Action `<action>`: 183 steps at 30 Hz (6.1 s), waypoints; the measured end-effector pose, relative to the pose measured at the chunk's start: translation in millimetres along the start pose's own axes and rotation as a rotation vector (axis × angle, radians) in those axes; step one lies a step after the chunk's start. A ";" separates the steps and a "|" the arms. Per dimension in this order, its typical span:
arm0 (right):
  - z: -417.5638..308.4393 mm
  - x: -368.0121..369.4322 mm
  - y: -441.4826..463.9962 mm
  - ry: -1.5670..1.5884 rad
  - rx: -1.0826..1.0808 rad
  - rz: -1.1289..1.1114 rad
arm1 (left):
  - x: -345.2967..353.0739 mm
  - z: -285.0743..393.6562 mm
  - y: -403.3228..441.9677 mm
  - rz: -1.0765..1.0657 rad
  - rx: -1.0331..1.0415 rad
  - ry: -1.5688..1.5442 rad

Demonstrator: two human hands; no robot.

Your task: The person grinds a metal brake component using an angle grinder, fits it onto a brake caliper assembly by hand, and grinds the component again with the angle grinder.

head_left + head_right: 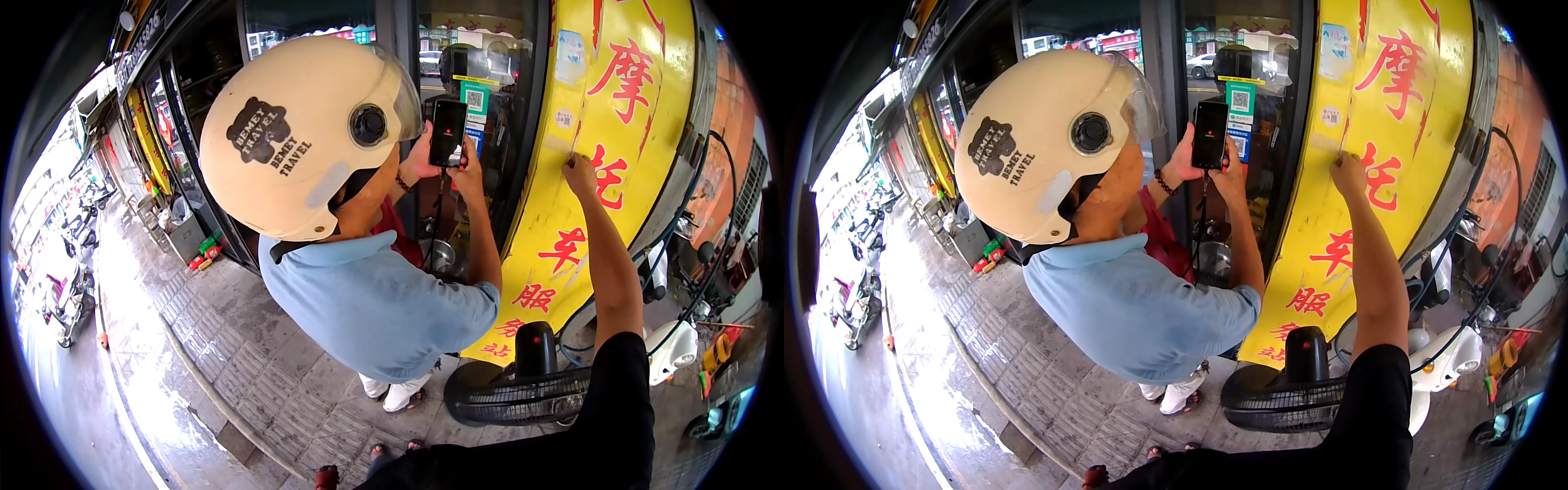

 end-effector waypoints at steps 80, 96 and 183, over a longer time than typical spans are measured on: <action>-329.0 -220.6 -887.8 0.281 -1.523 -2.364 | 276.7 394.4 -582.3 1.434 -2.123 -1.160; -410.1 -434.1 -1008.4 0.080 -2.834 -1.797 | 159.0 250.1 -415.3 2.002 -2.264 -0.628; 152.4 -295.3 -1433.8 -0.723 -1.724 -3.277 | 569.5 190.5 -503.5 2.539 -0.840 -1.638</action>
Point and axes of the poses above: each hand's wrist, its own y-axis towards the middle knuckle, its own x-axis out of the palm, z = x × y, the point moved 6 cm from there along y, towards the middle knuckle, and after that the axes turned 10 degrees about z, right-handed, at the moved point
